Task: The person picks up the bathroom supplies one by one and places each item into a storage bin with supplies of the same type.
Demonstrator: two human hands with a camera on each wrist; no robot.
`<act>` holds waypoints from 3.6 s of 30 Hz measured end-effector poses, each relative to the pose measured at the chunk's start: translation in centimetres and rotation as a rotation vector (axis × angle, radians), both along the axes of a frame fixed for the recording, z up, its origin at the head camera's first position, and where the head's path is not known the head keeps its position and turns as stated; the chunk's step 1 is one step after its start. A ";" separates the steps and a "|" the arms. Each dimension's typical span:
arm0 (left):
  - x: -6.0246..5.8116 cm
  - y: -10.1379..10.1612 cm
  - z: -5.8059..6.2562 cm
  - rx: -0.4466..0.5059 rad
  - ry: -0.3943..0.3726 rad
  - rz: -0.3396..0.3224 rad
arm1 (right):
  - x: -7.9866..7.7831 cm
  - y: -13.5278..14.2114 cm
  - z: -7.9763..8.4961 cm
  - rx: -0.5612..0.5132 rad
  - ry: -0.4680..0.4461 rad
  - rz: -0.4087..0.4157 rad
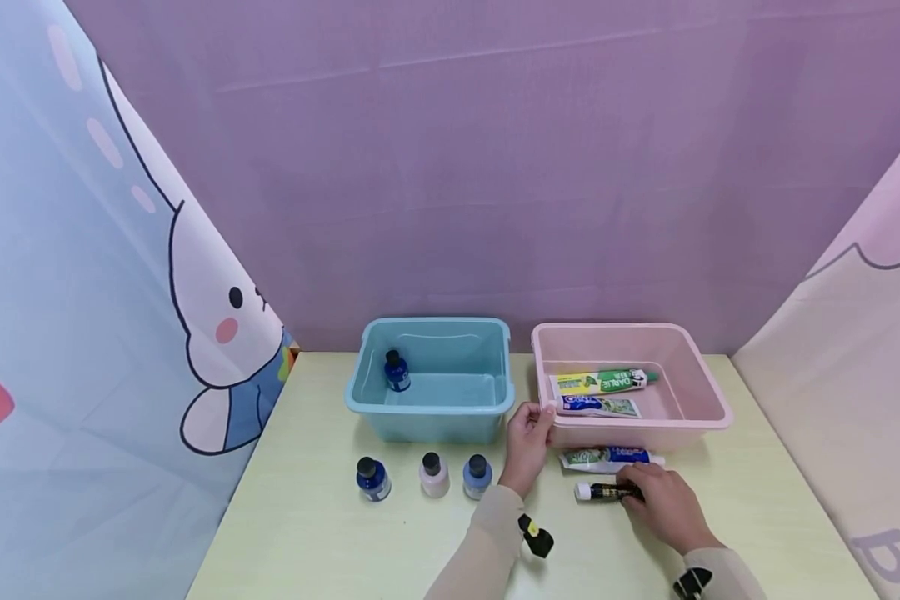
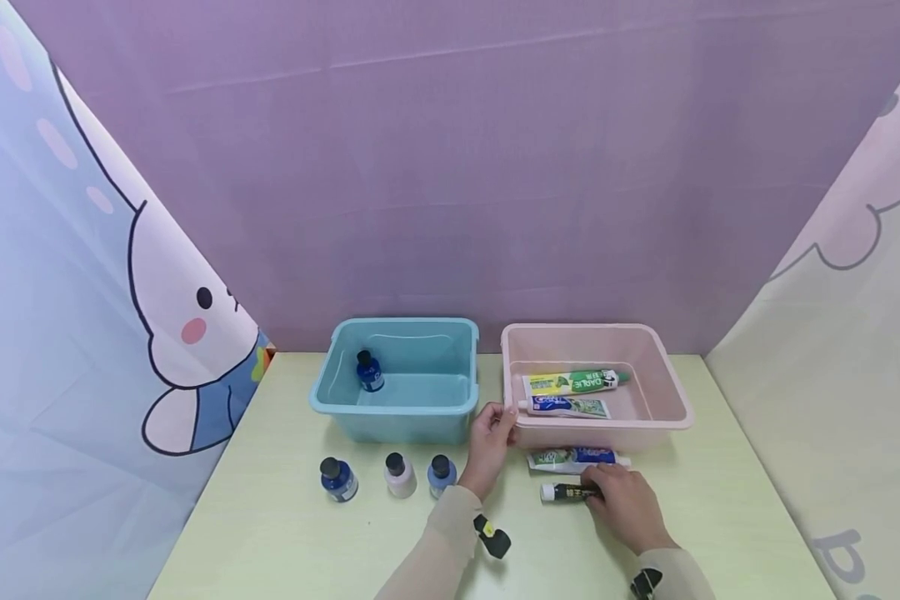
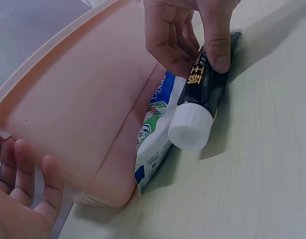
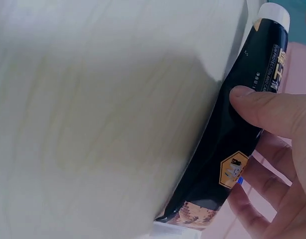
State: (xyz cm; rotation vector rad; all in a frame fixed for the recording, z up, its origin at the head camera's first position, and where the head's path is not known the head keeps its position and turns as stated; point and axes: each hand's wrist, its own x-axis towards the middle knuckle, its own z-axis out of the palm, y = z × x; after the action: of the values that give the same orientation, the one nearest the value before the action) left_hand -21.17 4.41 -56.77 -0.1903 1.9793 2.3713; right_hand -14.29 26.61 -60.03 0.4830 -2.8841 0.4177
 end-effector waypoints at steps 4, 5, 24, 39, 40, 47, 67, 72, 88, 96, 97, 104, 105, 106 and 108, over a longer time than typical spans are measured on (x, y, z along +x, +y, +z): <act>0.0 0.0 0.0 0.001 0.006 0.005 | 0.1 0.1 0.3 -0.004 0.007 0.003; 0.0 0.0 0.0 0.001 0.005 0.006 | 0.2 0.2 0.4 -0.007 0.009 0.001; 0.0 -0.1 0.0 -0.017 -0.012 -0.009 | -0.5 1.3 3.7 -0.046 0.113 -0.018; 0.1 0.0 0.3 -0.018 -0.014 -0.005 | -0.7 1.6 6.3 -0.054 0.222 0.001; 0.0 0.0 0.0 -0.018 -0.013 -0.007 | -0.8 1.6 6.5 -0.053 0.232 0.007; 0.0 0.0 0.0 -0.015 -0.010 -0.010 | -0.9 1.7 7.4 -0.051 0.279 0.035; -0.1 0.0 -0.1 -0.014 -0.007 -0.003 | -1.2 1.4 10.2 -0.039 0.291 0.038; -0.1 0.0 -0.1 -0.016 -0.013 -0.008 | -1.6 1.5 11.0 -0.035 0.301 0.045; 0.0 0.0 0.0 -0.007 -0.009 -0.025 | -3.4 1.6 13.3 -0.044 0.336 0.093; 0.2 -0.2 0.2 -0.002 -0.013 -0.027 | -4.8 1.6 14.1 -0.052 0.331 0.127; 0.2 -0.2 0.2 -0.002 -0.011 -0.028 | -5.0 1.6 14.3 -0.050 0.328 0.129; 0.1 -0.1 0.0 -0.006 -0.003 -0.020 | -6.5 1.8 15.0 -0.032 0.286 0.146; 0.1 -0.1 0.0 -0.009 -0.008 -0.019 | -6.7 1.8 15.0 -0.031 0.279 0.147; 0.1 -0.1 0.1 -0.011 -0.011 -0.018 | -7.0 1.8 15.1 -0.028 0.277 0.149; 0.2 -0.1 0.3 -0.016 -0.019 -0.017 | -7.4 1.9 15.3 -0.023 0.275 0.154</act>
State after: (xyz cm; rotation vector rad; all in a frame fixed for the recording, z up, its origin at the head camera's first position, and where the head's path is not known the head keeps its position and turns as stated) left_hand -21.00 4.28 -56.45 -0.1942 1.9837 2.3356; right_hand -21.70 28.51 -44.77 0.7020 -2.5853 0.3740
